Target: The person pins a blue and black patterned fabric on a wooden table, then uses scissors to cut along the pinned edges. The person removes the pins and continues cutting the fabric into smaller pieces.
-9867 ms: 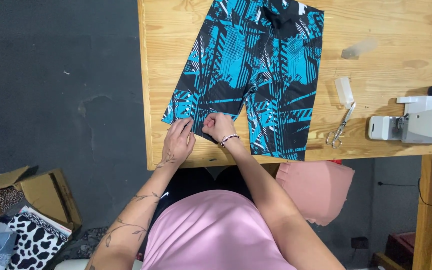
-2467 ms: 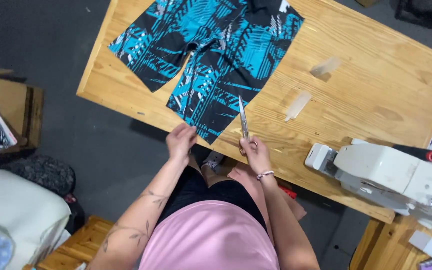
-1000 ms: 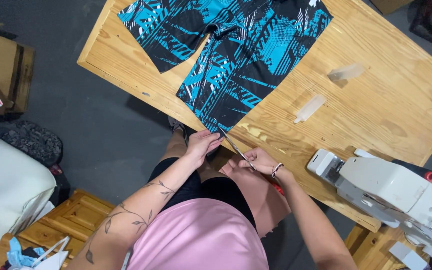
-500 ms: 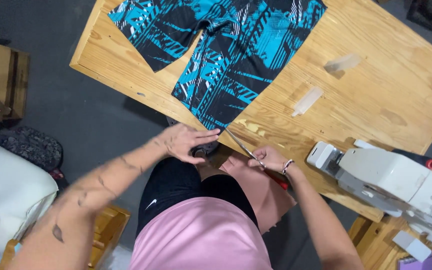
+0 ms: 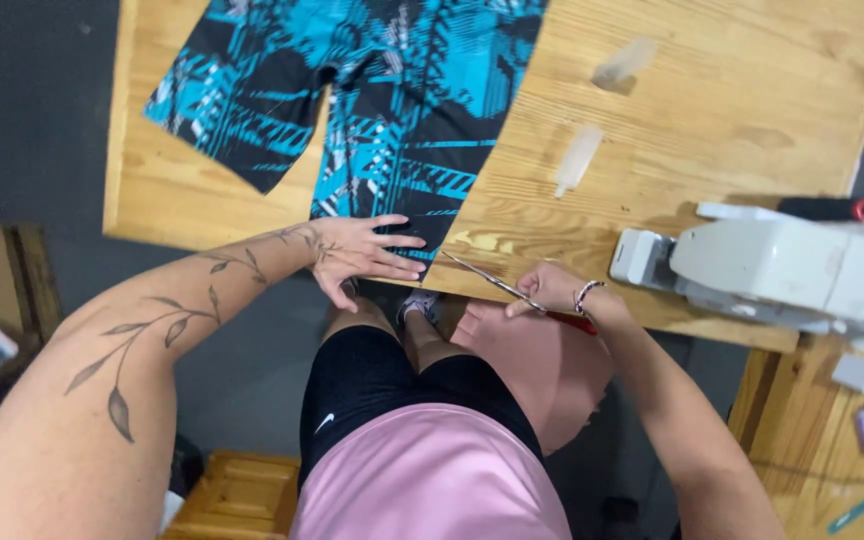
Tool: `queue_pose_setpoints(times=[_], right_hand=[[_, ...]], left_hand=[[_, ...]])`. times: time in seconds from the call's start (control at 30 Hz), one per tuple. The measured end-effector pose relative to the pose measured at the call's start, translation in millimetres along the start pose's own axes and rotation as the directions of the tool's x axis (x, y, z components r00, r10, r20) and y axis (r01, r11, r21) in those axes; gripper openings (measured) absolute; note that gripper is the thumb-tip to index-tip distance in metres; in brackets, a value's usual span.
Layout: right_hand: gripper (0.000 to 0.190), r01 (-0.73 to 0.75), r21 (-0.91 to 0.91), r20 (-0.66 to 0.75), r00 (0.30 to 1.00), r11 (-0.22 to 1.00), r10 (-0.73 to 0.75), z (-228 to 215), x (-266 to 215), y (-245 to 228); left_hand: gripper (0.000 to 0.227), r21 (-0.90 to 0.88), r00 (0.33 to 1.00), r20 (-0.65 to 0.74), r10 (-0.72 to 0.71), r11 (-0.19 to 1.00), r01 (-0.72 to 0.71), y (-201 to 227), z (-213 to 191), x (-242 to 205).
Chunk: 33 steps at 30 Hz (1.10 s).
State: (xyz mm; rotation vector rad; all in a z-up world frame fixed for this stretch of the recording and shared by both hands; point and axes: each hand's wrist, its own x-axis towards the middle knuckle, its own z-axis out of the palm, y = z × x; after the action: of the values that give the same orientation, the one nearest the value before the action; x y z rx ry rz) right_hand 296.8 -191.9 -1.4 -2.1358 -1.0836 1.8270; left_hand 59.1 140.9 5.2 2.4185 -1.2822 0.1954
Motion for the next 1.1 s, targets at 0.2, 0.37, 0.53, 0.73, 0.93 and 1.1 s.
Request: queue_pose_setpoints(times=[0.2,0.37,0.53,0.73,0.93,1.1], right_hand=[[0.025,-0.167,-0.202,-0.062,0.986,0.965,0.157,3.9,-27.0,-25.4],[0.034,-0.196,-0.122,-0.055,0.980,0.973,0.190,16.0,-14.1,-10.2],[0.023,-0.145,-0.127,0.008,0.989,0.981,0.147,2.4,-29.2,-55.6],[0.037,-0.123,-0.109,0.069,0.989,0.986,0.131,4.0,-14.4,-53.1],[0.043,-0.168,-0.127,0.072,0.981,0.978,0.178,11.1,2.7,-48.2],[0.040,-0.188,-0.129,0.063,0.978,0.974,0.197,11.2,5.5,-46.4]], left_hand=[[0.101,-0.145,0.998,0.009,0.066,0.987,-0.064,-23.2,-2.5,3.8],[0.103,-0.163,0.993,0.003,0.117,0.980,-0.115,-34.6,-3.4,3.6],[0.104,-0.154,0.989,0.023,0.147,0.978,-0.141,-41.7,1.2,0.2],[0.104,-0.175,0.985,0.016,0.171,0.971,-0.166,-47.6,3.7,2.3],[0.107,-0.180,0.981,0.039,0.190,0.967,-0.180,-51.7,6.0,1.2],[0.107,-0.204,0.980,0.062,0.189,0.963,-0.173,-53.2,8.4,0.4]])
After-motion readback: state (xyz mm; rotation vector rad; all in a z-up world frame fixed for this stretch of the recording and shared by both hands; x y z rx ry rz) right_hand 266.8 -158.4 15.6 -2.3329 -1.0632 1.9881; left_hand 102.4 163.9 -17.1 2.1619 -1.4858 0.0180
